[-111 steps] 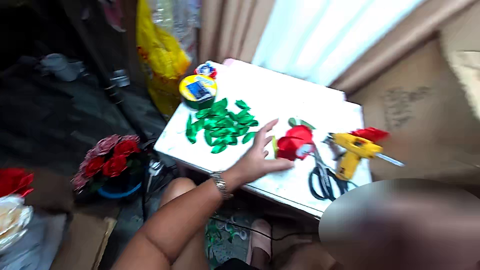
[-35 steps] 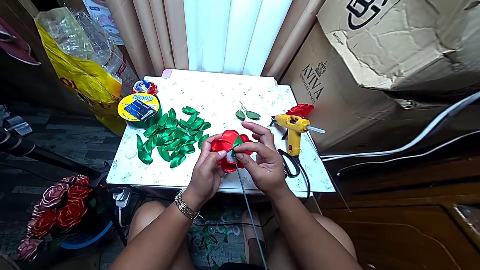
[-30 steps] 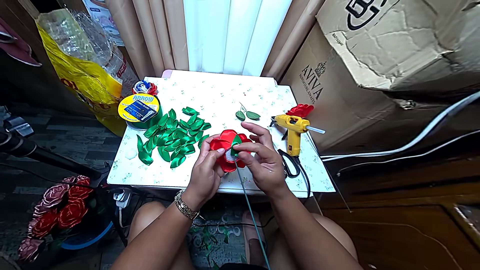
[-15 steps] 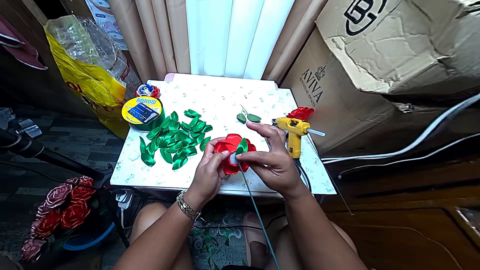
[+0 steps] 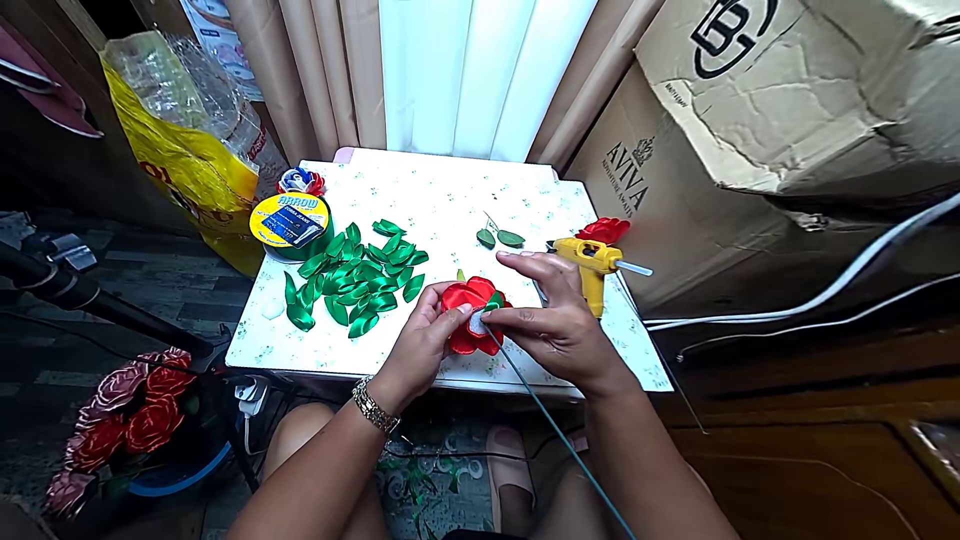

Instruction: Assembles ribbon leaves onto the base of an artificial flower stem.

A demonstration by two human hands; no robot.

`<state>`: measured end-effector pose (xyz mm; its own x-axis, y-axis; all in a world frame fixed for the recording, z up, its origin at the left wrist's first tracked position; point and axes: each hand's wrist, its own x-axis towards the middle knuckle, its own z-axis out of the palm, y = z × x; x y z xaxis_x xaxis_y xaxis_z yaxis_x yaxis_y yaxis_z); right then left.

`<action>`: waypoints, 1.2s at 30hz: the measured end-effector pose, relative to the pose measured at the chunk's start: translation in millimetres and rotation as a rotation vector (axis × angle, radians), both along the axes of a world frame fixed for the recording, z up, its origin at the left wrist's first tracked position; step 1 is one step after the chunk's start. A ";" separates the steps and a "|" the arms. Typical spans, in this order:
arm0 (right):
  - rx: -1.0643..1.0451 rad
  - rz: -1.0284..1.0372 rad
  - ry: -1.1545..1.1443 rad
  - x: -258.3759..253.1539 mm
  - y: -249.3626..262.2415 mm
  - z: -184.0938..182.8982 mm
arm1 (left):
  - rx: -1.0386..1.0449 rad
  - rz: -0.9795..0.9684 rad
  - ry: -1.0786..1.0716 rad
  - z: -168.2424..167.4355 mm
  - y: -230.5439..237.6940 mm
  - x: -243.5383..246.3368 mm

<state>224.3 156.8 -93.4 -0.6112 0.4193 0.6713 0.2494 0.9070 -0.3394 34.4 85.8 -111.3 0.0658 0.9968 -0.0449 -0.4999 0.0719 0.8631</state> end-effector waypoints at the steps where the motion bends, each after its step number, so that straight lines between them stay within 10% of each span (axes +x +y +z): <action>1: 0.006 -0.004 -0.001 0.3 0.7 -1.1 | 0.000 0.003 0.005 -0.3 0.2 -0.1; 36: -0.050 -0.017 0.040 -2.0 0.9 -6.6 | -0.026 0.027 0.117 -4.5 5.8 -3.7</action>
<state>222.3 157.7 -100.1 -0.5769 0.4633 0.6726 0.2503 0.8842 -0.3944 30.7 91.6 -115.8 0.0318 0.9965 -0.0769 -0.3976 0.0832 0.9138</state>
